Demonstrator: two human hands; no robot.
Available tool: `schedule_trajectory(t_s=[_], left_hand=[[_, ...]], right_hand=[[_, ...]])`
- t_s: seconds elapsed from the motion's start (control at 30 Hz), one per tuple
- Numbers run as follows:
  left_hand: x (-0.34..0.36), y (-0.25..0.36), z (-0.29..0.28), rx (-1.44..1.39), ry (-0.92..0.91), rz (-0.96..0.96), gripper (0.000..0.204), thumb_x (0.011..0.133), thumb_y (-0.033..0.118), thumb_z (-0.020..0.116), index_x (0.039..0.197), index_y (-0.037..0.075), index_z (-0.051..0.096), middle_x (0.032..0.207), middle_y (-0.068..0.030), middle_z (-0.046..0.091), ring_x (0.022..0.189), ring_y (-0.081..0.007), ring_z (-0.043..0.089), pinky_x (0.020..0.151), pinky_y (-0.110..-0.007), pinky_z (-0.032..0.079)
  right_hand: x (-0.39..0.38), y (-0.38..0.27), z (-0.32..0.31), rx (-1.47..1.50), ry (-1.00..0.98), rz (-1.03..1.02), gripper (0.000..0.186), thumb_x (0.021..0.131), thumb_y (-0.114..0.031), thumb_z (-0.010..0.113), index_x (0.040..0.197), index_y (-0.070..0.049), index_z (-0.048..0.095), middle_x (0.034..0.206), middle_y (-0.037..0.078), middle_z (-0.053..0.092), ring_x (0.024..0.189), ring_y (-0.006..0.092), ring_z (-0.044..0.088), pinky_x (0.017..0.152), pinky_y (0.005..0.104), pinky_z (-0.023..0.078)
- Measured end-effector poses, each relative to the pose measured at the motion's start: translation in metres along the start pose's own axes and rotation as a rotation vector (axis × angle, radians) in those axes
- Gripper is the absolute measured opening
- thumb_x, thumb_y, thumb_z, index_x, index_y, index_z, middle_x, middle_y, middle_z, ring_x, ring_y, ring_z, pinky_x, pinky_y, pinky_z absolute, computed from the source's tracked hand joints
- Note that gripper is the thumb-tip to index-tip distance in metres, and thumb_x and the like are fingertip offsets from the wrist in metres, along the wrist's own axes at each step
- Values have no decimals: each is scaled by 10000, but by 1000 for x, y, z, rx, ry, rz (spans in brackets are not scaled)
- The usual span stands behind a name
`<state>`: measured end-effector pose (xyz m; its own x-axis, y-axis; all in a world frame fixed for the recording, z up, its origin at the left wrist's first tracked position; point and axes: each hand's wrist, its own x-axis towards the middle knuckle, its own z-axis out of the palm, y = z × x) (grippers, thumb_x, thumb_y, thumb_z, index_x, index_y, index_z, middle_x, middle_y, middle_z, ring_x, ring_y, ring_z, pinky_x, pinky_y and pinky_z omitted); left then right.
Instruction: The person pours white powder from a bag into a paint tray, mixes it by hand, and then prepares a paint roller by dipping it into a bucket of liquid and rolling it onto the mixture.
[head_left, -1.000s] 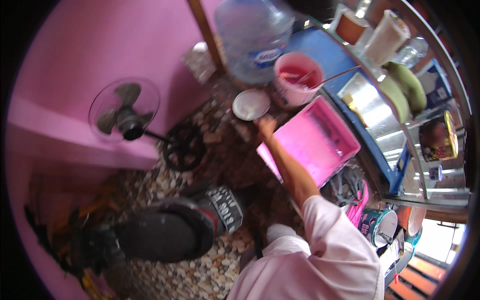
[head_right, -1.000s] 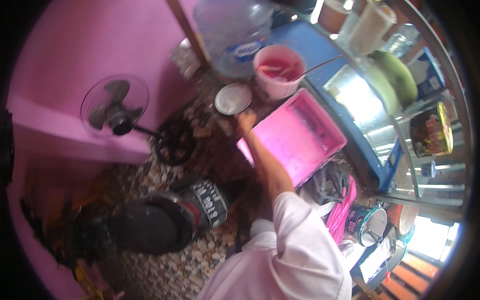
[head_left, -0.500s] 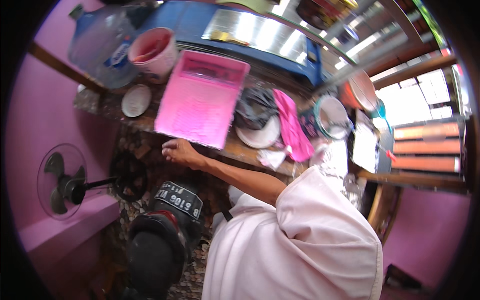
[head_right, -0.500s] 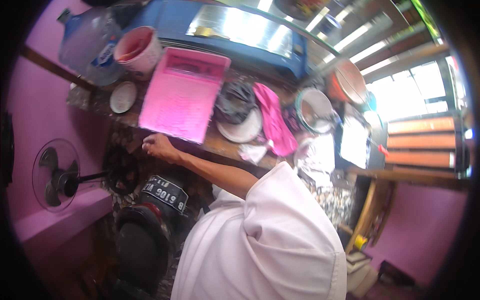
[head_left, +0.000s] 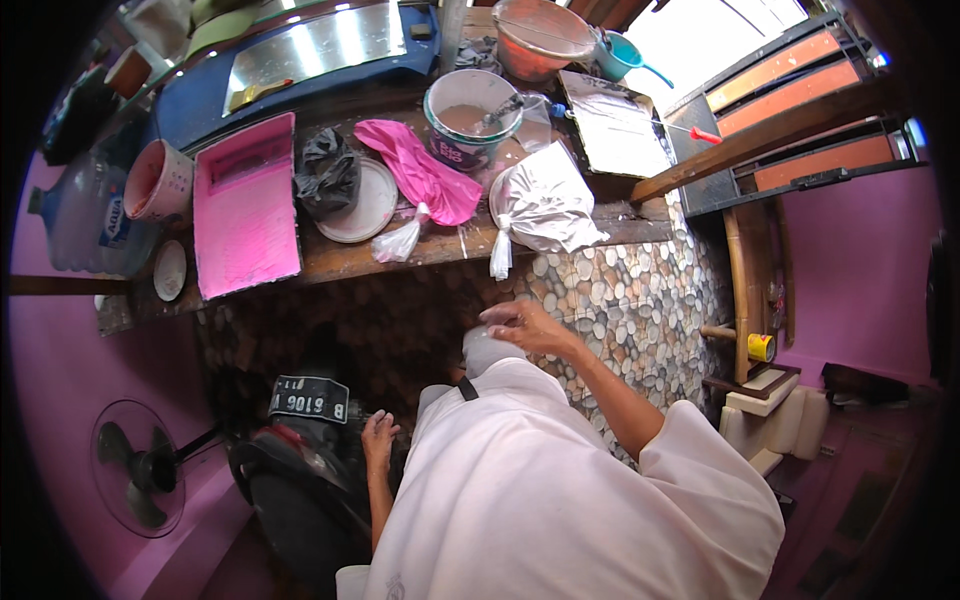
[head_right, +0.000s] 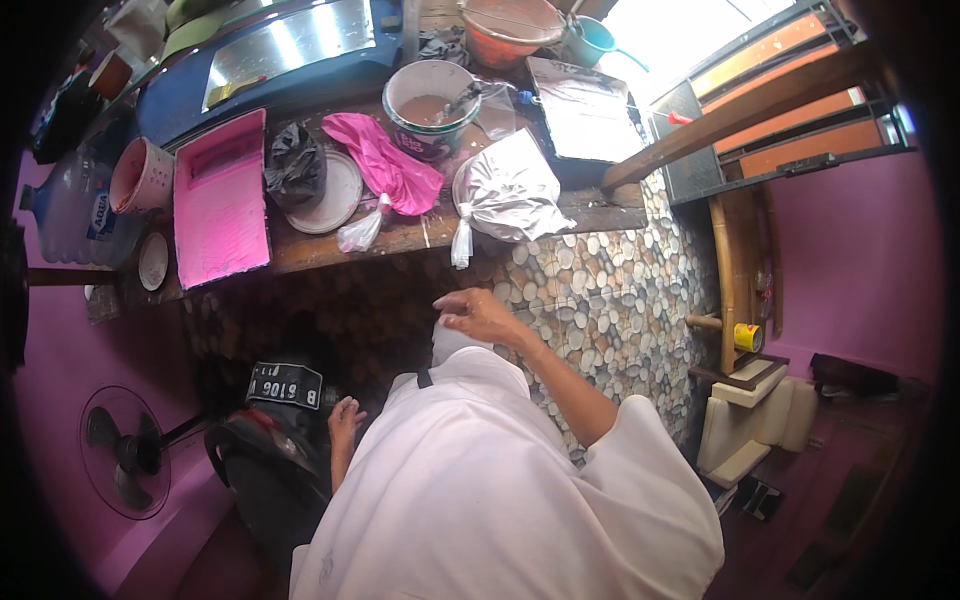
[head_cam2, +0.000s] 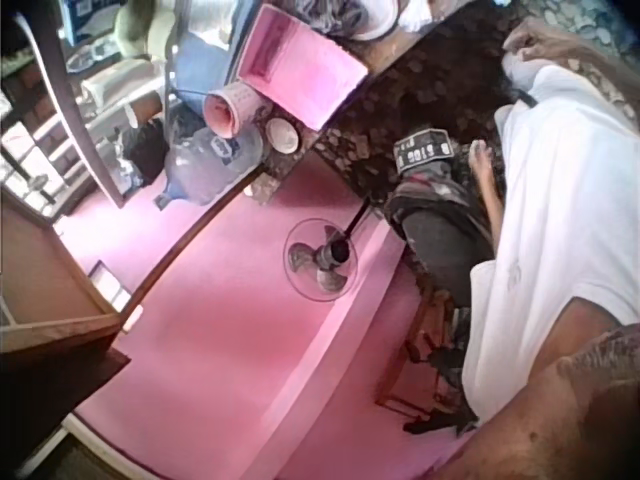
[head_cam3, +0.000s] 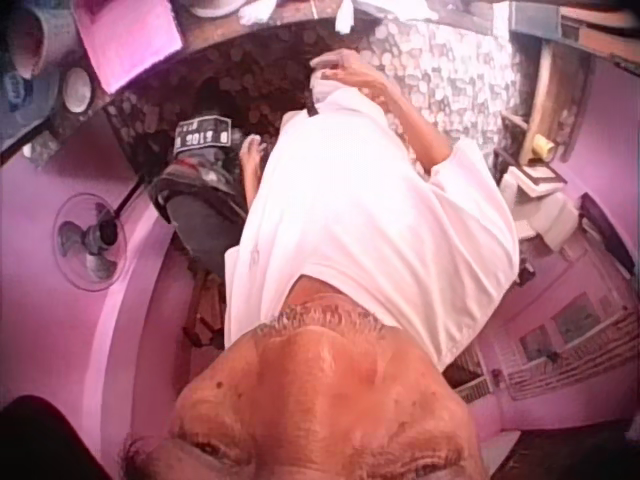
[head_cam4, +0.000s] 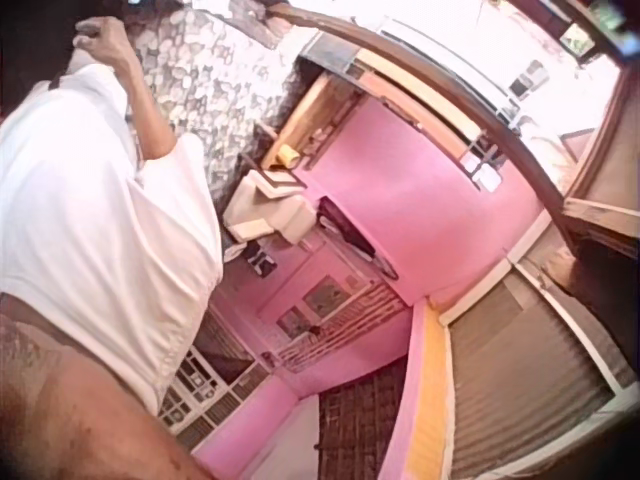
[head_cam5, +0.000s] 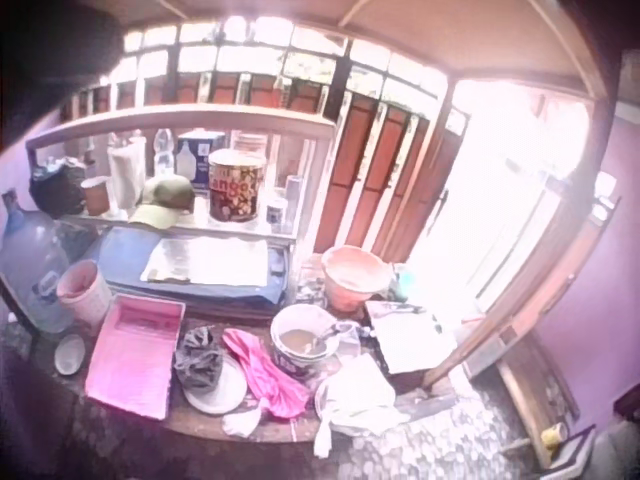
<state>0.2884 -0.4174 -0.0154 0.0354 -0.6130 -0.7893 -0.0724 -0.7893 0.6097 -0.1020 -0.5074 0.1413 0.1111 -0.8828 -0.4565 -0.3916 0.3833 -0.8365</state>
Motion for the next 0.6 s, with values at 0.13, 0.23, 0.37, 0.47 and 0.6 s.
schedule_trajectory(t_s=[0.13,0.23,0.37,0.47,0.6], left_hand=[[5,39,58,130,-70,217,414,828,185,661,1161,-25,531,1042,-135,616,810,-159,623,732,-295,498],[-4,104,127,554,-45,573,393,779,167,700,1098,-23,572,1017,-143,619,840,-194,628,753,-319,498],[-3,191,239,809,-141,1089,370,748,161,705,1064,9,585,1012,-153,601,920,-300,597,806,-366,479],[10,232,321,902,-218,1342,400,748,136,687,1108,20,558,1080,-160,574,995,-330,557,868,-387,452],[35,265,400,1155,-363,1480,496,769,149,653,1229,64,489,1247,-161,488,1167,-351,446,963,-407,378]], right_hand=[[-22,70,-47,585,412,291,251,858,-143,592,1036,33,599,851,112,640,697,132,612,600,229,492],[-21,112,-60,944,521,390,321,848,-183,620,1105,4,568,948,112,627,737,158,609,618,255,499],[9,147,-67,1326,686,404,385,834,-247,646,1128,-21,545,1059,115,580,826,177,589,685,282,495],[39,154,-82,1407,840,342,349,829,-265,651,1077,-38,560,1087,85,555,914,179,551,736,312,485],[65,165,-87,1523,923,427,244,797,-230,676,992,-117,583,950,1,544,871,167,482,830,387,435]])
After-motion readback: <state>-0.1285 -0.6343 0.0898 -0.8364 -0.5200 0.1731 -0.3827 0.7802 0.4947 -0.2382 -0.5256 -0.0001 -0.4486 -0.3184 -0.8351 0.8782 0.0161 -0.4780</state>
